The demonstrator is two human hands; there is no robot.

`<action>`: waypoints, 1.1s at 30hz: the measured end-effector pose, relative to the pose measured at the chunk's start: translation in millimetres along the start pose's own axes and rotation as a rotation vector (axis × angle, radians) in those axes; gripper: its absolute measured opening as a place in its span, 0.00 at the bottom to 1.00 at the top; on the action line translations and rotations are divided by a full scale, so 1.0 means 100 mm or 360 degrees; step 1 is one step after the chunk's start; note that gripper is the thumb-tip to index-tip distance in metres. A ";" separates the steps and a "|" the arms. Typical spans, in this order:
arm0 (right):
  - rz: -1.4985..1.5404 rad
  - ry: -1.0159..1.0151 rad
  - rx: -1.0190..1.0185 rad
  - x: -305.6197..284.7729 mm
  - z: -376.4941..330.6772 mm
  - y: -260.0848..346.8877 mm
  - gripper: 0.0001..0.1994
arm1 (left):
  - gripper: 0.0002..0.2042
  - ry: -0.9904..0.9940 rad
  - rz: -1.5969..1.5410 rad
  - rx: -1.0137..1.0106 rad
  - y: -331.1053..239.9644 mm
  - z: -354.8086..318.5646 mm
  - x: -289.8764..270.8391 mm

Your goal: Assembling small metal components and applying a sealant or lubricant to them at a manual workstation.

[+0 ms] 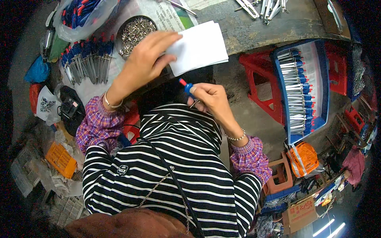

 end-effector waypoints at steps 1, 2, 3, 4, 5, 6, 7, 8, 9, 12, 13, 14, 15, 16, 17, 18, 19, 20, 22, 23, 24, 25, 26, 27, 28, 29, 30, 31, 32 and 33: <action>-0.0005 -0.0052 -0.0019 -0.02 0.02 0.01 0.11 | 0.19 -0.0038 0.0111 0.0050 0.05 0.04 0.04; -0.0005 -0.0055 -0.0025 -0.02 0.03 0.01 0.11 | 0.18 -0.0075 0.0221 0.0100 0.07 0.06 0.07; 0.0065 -0.0057 -0.0037 -0.02 0.04 0.00 0.11 | 0.18 -0.0073 0.0217 0.0107 0.06 0.06 0.08; 0.0135 -0.0058 -0.0049 -0.02 0.05 -0.01 0.11 | 0.18 -0.0040 0.0236 0.0109 0.05 0.06 0.09; 0.0139 -0.0062 -0.0051 -0.02 0.07 -0.01 0.11 | 0.18 -0.0006 0.0256 0.0110 0.04 0.05 0.09; 0.0140 -0.0052 -0.0056 -0.02 0.09 -0.02 0.12 | 0.18 -0.0004 0.0254 0.0113 0.03 0.05 0.09; 0.0141 -0.0041 -0.0060 -0.02 0.10 -0.03 0.12 | 0.19 0.0014 0.0238 0.0094 0.04 0.05 0.08; 0.0143 -0.0042 -0.0060 -0.02 0.10 -0.02 0.12 | 0.20 0.0033 0.0223 0.0074 0.04 0.06 0.09; 0.0152 -0.0023 -0.0066 -0.01 0.10 -0.01 0.12 | 0.20 0.0034 0.0225 0.0073 0.05 0.06 0.09; 0.0118 -0.0005 -0.0095 0.01 0.11 0.01 0.12 | 0.19 0.0010 0.0214 0.0072 0.07 0.08 0.08; 0.0073 -0.0009 -0.0118 0.03 0.12 0.02 0.12 | 0.19 -0.0024 0.0235 0.0103 0.08 0.10 0.07; 0.0109 -0.0015 -0.0089 0.05 0.11 0.05 0.11 | 0.19 -0.0059 0.0255 0.0134 0.09 0.12 0.05; 0.0113 -0.0016 -0.0095 0.06 0.12 0.06 0.11 | 0.19 -0.0058 0.0256 0.0141 0.10 0.13 0.04; 0.0106 -0.0011 -0.0084 0.07 0.12 0.07 0.11 | 0.19 -0.0077 0.0253 0.0125 0.10 0.15 0.03; 0.0099 -0.0006 -0.0073 0.08 0.13 0.08 0.11 | 0.19 -0.0095 0.0251 0.0110 0.11 0.17 0.01; 0.0102 -0.0002 -0.0084 0.09 0.15 0.09 0.10 | 0.19 -0.0094 0.0253 0.0117 0.11 0.20 0.00; 0.0106 -0.0002 -0.0090 0.10 0.16 0.08 0.10 | 0.19 -0.0126 0.0300 0.0136 0.11 0.25 -0.03; 0.0101 0.0003 -0.0102 0.10 0.18 0.08 0.10 | 0.20 -0.0158 0.0347 0.0155 0.12 0.29 -0.05; 0.0096 0.0004 -0.0115 0.11 0.21 0.06 0.10 | 0.20 -0.0180 0.0462 0.0200 0.19 0.41 -0.09; 0.0109 -0.0004 -0.0121 0.11 0.22 0.06 0.10 | 0.20 -0.0201 0.0575 0.0242 0.25 0.47 -0.09; 0.0119 -0.0005 -0.0126 0.12 0.22 0.07 0.10 | 0.20 -0.0196 0.0616 0.0264 0.32 0.53 -0.09; 0.0118 -0.0001 -0.0128 0.13 0.22 0.07 0.10 | 0.20 -0.0199 0.0620 0.0265 0.41 0.57 -0.08; 0.0091 0.0006 -0.0158 0.14 0.23 0.06 0.10 | 0.19 -0.0232 0.0748 0.0292 0.49 0.61 -0.07; 0.0069 0.0005 -0.0187 0.13 0.23 0.06 0.10 | 0.19 -0.0261 0.0869 0.0325 0.52 0.64 -0.05; 0.0075 -0.0004 -0.0190 0.13 0.24 0.06 0.10 | 0.18 -0.0340 0.0851 0.0350 0.52 0.67 -0.06; 0.0095 0.0009 -0.0166 0.13 0.25 0.06 0.10 | 0.18 -0.0337 0.0843 0.0358 0.54 0.69 -0.04; 0.0113 0.0029 -0.0141 0.14 0.25 0.05 0.09 | 0.18 -0.0310 0.0883 0.0321 0.58 0.71 -0.03; 0.0117 0.0027 -0.0141 0.15 0.25 0.04 0.09 | 0.17 -0.0282 0.0924 0.0284 0.64 0.73 -0.02; 0.0130 0.0033 -0.0132 0.15 0.26 0.04 0.10 | 0.17 -0.0306 0.0933 0.0326 0.73 0.74 0.00; 0.0144 0.0031 -0.0122 0.15 0.26 0.03 0.10 | 0.17 -0.0303 0.0924 0.0332 0.69 0.79 0.01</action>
Point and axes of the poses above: each hand's wrist, its own z-axis towards the middle knuckle, its own x-axis out of the palm, y = z × x, the point moved 2 cm from there along z, towards the middle knuckle, and after that the axes turned 15 degrees about -y, right-handed, at the moved point
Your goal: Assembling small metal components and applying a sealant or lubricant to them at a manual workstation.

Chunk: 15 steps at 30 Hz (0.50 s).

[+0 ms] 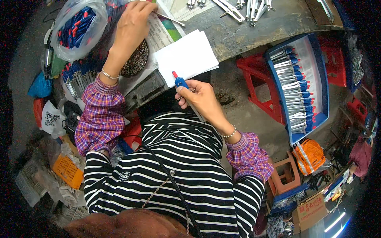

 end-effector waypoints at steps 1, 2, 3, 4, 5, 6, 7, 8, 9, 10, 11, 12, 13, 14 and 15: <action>0.0005 -0.0008 -0.0001 -0.01 0.01 -0.01 0.10 | 0.12 0.0071 0.0076 0.0034 -0.04 0.08 0.00; 0.0014 -0.0010 0.0001 -0.02 0.02 -0.02 0.10 | 0.07 0.0141 0.0154 0.0069 -0.06 0.13 0.00; 0.0022 -0.0005 0.0003 -0.01 0.03 -0.03 0.10 | 0.07 0.0143 0.0157 0.0072 -0.04 0.13 0.01; 0.0026 0.0000 0.0002 -0.01 0.03 -0.03 0.10 | 0.09 0.0089 0.0131 0.0124 0.00 0.13 0.02; 0.0029 0.0010 0.0005 0.01 0.02 -0.03 0.10 | 0.10 0.0035 0.0106 0.0176 0.03 0.12 0.00; 0.0035 0.0005 0.0009 0.01 0.02 -0.03 0.10 | 0.10 0.0037 0.0098 0.0182 0.03 0.12 -0.02; 0.0051 -0.0017 0.0005 0.00 0.02 -0.04 0.10 | 0.13 0.0067 -0.0077 0.0058 0.01 0.10 -0.06; 0.0070 -0.0020 -0.0003 -0.01 0.02 -0.05 0.10 | 0.17 0.0099 -0.0251 -0.0067 -0.02 0.08 -0.11; 0.0092 -0.0027 -0.0009 -0.02 0.02 -0.06 0.10 | 0.15 0.0162 -0.0672 -0.0244 -0.09 0.10 -0.21; 0.0111 -0.0034 -0.0008 -0.02 0.01 -0.07 0.10 | 0.13 0.0231 -0.1073 -0.0428 -0.17 0.10 -0.38; 0.0121 -0.0034 -0.0001 -0.02 0.01 -0.08 0.10 | 0.12 0.0381 -0.1449 -0.0756 -0.25 0.00 -0.50; 0.0127 -0.0029 0.0005 -0.01 0.01 -0.09 0.10 | 0.09 0.0256 -0.1829 -0.1029 -0.41 -0.06 -0.61; 0.0171 -0.0008 0.0015 0.00 0.02 -0.08 0.09 | 0.09 0.0264 -0.1842 -0.0871 -0.47 -0.14 -0.65; 0.0179 -0.0007 0.0016 0.01 0.03 -0.07 0.09 | 0.09 0.0272 -0.1855 -0.0713 -0.53 -0.22 -0.67; 0.0162 0.0003 0.0008 0.01 0.03 -0.08 0.09 | 0.09 0.0318 -0.1817 -0.0759 -0.60 -0.32 -0.68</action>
Point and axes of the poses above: each hand's wrist, its own z-axis towards the middle knuckle, its own x-axis out of the palm, y = z × x, the point moved 2 cm from there along z, towards the middle knuckle, and after that the axes turned 15 degrees about -y, right-handed, at the moved point
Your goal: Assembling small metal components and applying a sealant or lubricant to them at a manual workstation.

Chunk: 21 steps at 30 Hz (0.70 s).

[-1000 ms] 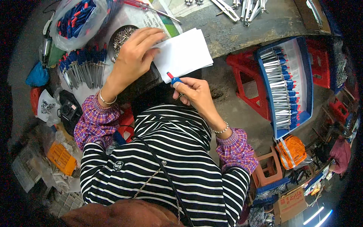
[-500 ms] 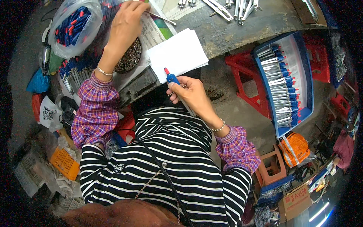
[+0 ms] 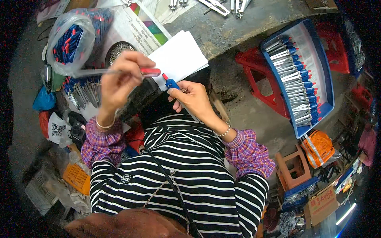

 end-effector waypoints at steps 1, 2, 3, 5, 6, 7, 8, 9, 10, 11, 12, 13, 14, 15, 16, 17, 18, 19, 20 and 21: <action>-0.0017 0.0011 -0.0008 0.00 -0.01 0.00 0.09 | 0.09 0.0003 0.0038 -0.0059 0.00 -0.10 0.06; -0.0011 0.0012 -0.0009 0.00 -0.01 0.00 0.09 | 0.10 0.0001 -0.0071 -0.0204 0.03 -0.21 0.08; -0.0015 0.0016 -0.0020 0.01 0.00 0.00 0.09 | 0.10 0.0008 -0.0070 -0.0202 0.03 -0.27 0.10; -0.0016 0.0019 -0.0035 0.01 0.01 -0.01 0.09 | 0.11 -0.0033 -0.0063 0.0085 -0.04 -0.34 0.15; 0.0003 -0.0002 -0.0064 0.00 0.01 -0.02 0.09 | 0.10 -0.0088 -0.0147 0.0245 -0.11 -0.35 0.20; 0.0022 -0.0022 -0.0093 -0.01 0.01 -0.03 0.08 | 0.10 0.0017 -0.0214 0.0385 -0.14 -0.37 0.22; 0.0026 -0.0029 -0.0098 -0.01 0.01 -0.04 0.08 | 0.10 0.0089 -0.0045 0.0369 -0.08 -0.40 0.26; 0.0032 0.0006 -0.0117 0.00 0.02 -0.05 0.08 | 0.10 0.0147 0.0145 0.0348 -0.01 -0.47 0.29; 0.0035 0.0033 -0.0142 0.01 0.03 -0.04 0.08 | 0.10 0.0090 0.0084 0.0229 0.09 -0.51 0.30; 0.0031 0.0042 -0.0148 0.01 0.04 -0.01 0.08 | 0.10 0.0032 0.0022 0.0110 0.16 -0.52 0.29; -0.0008 0.0033 -0.0138 0.01 0.03 -0.01 0.08 | 0.09 0.0047 0.0065 0.0221 0.14 -0.51 0.29; -0.0047 0.0025 -0.0128 0.01 0.02 -0.01 0.08 | 0.09 0.0048 0.0063 0.0221 0.10 -0.50 0.28; -0.0046 0.0023 -0.0127 0.00 0.01 -0.03 0.08 | 0.09 0.0043 0.0002 0.0315 0.02 -0.50 0.26; -0.0044 0.0008 -0.0119 -0.02 0.01 -0.04 0.08 | 0.09 0.0049 -0.0069 0.0415 -0.05 -0.48 0.26; -0.0041 -0.0008 -0.0112 -0.03 0.02 -0.06 0.08 | 0.11 -0.0048 -0.0193 0.0515 -0.12 -0.50 0.28; -0.0034 -0.0027 -0.0118 -0.05 0.03 -0.07 0.08 | 0.12 -0.0088 -0.0249 0.0559 -0.17 -0.47 0.30; -0.0002 0.0004 -0.0132 -0.02 0.03 -0.08 0.08 | 0.12 0.0021 -0.0017 0.0383 -0.09 -0.50 0.34; 0.0037 0.0018 -0.0156 -0.02 0.04 -0.05 0.08 | 0.11 0.0143 0.0200 0.0212 0.06 -0.50 0.39; 0.0038 0.0058 -0.0142 -0.03 0.05 -0.05 0.09 | 0.11 0.0042 0.0072 0.0219 0.15 -0.53 0.37; 0.0036 0.0059 -0.0142 -0.03 0.05 -0.06 0.09 | 0.11 0.0040 0.0072 0.0218 0.17 -0.50 0.37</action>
Point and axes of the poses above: each hand's wrist, its own z-axis towards the middle knuckle, its own x-axis out of the palm, y = z × x, the point moved 2 cm from there along z, towards the middle knuckle, and after that the axes turned 15 degrees about -y, right-handed, at the moved point
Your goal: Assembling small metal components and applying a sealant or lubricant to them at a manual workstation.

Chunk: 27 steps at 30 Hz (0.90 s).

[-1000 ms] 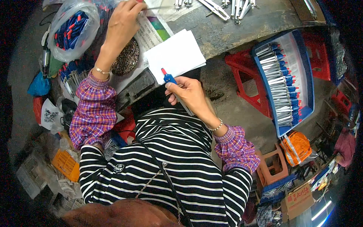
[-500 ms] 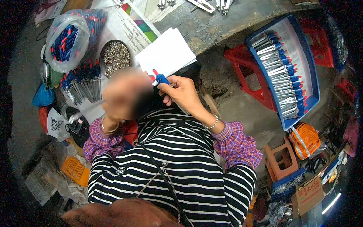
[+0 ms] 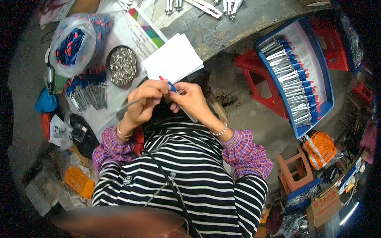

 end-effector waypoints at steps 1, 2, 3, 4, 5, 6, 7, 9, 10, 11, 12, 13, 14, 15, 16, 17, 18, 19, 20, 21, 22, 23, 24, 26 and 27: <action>-0.0020 0.0014 0.0002 0.00 0.00 0.00 0.09 | 0.11 0.0057 0.0018 0.0027 0.00 0.03 0.00; -0.0041 0.0029 0.0005 -0.01 0.00 0.00 0.09 | 0.11 0.0114 0.0036 0.0052 -0.02 0.05 0.00; 0.0040 0.0040 0.0006 -0.01 0.00 0.00 0.08 | 0.10 0.0091 0.0007 0.0045 -0.07 0.10 0.00; 0.0037 0.0041 0.0002 -0.01 0.00 0.02 0.08 | 0.10 0.0089 0.0007 0.0049 -0.09 0.12 0.02; -0.0022 0.0029 0.0000 -0.01 0.01 0.04 0.08 | 0.10 -0.0062 -0.0169 0.0149 -0.14 0.13 0.04; -0.0081 0.0019 0.0003 -0.01 -0.01 0.05 0.08 | 0.09 -0.0215 -0.0344 0.0243 -0.18 0.13 0.04; -0.0023 0.0053 0.0025 -0.01 0.00 0.01 0.08 | 0.10 -0.0081 -0.0142 0.0225 -0.12 0.09 0.02; -0.0029 0.0051 0.0037 -0.01 -0.01 0.00 0.08 | 0.11 0.0119 0.0051 -0.0074 0.00 0.14 0.08; -0.0030 0.0047 0.0048 -0.01 -0.01 0.00 0.08 | 0.11 0.0133 0.0047 -0.0201 0.01 0.17 0.07; -0.0008 0.0039 0.0065 -0.02 0.00 -0.02 0.07 | 0.11 0.0124 0.0051 -0.0196 0.00 0.22 0.07; -0.0013 0.0043 0.0062 -0.02 0.00 -0.02 0.07 | 0.10 0.0200 0.0023 -0.0268 -0.02 0.27 0.09; -0.0009 0.0036 0.0058 -0.03 -0.01 -0.02 0.07 | 0.10 0.0276 -0.0005 -0.0340 -0.02 0.30 0.11; -0.0004 0.0028 0.0055 -0.03 0.00 -0.01 0.07 | 0.10 0.0271 -0.0004 -0.0338 -0.02 0.30 0.10; 0.0002 0.0036 0.0074 -0.02 0.00 -0.01 0.07 | 0.09 0.0255 0.0005 -0.0281 -0.03 0.30 0.07; 0.0002 0.0037 0.0075 -0.02 0.00 0.00 0.07 | 0.08 0.0239 0.0014 -0.0224 -0.04 0.29 0.04; -0.0032 0.0036 0.0065 -0.01 -0.01 0.02 0.07 | 0.07 0.0181 -0.0094 -0.0306 -0.01 0.27 0.01; -0.0070 0.0038 0.0053 -0.01 0.00 0.04 0.08 | 0.07 0.0178 -0.0092 -0.0304 -0.02 0.27 -0.02; -0.0072 0.0041 0.0051 -0.02 0.00 0.04 0.08 | 0.07 0.0154 -0.0087 -0.0329 -0.02 0.28 -0.05; -0.0059 0.0060 0.0064 -0.02 0.00 0.04 0.08 | 0.07 0.0130 -0.0083 -0.0355 -0.02 0.29 -0.07; -0.0046 0.0082 0.0076 -0.02 0.01 0.04 0.08 | 0.08 -0.0030 -0.0006 -0.0165 0.01 0.32 -0.08; -0.0051 0.0087 0.0073 -0.01 0.01 0.05 0.08 | 0.08 -0.0036 -0.0003 -0.0161 0.00 0.32 -0.12; -0.0047 0.0073 0.0098 0.01 0.00 0.07 0.08 | 0.07 -0.0041 0.0059 -0.0219 -0.02 0.34 -0.21; -0.0044 0.0059 0.0122 0.03 -0.01 0.09 0.08 | 0.07 -0.0049 0.0120 -0.0275 -0.07 0.38 -0.29; -0.0048 0.0026 0.0133 0.01 -0.01 0.07 0.08 | 0.12 -0.0064 0.0516 -0.0001 -0.18 0.62 -0.42; -0.0047 0.0004 0.0146 0.01 -0.01 0.08 0.08 | 0.12 -0.0049 0.0724 0.0179 -0.19 0.72 -0.49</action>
Point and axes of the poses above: each hand's wrist, its own z-axis towards the middle knuckle, its own x-axis out of the palm, y = z × x, the point moved 2 cm from there along z, towards the middle knuckle, and after that the axes turned 15 degrees about -y, right-handed, at the moved point
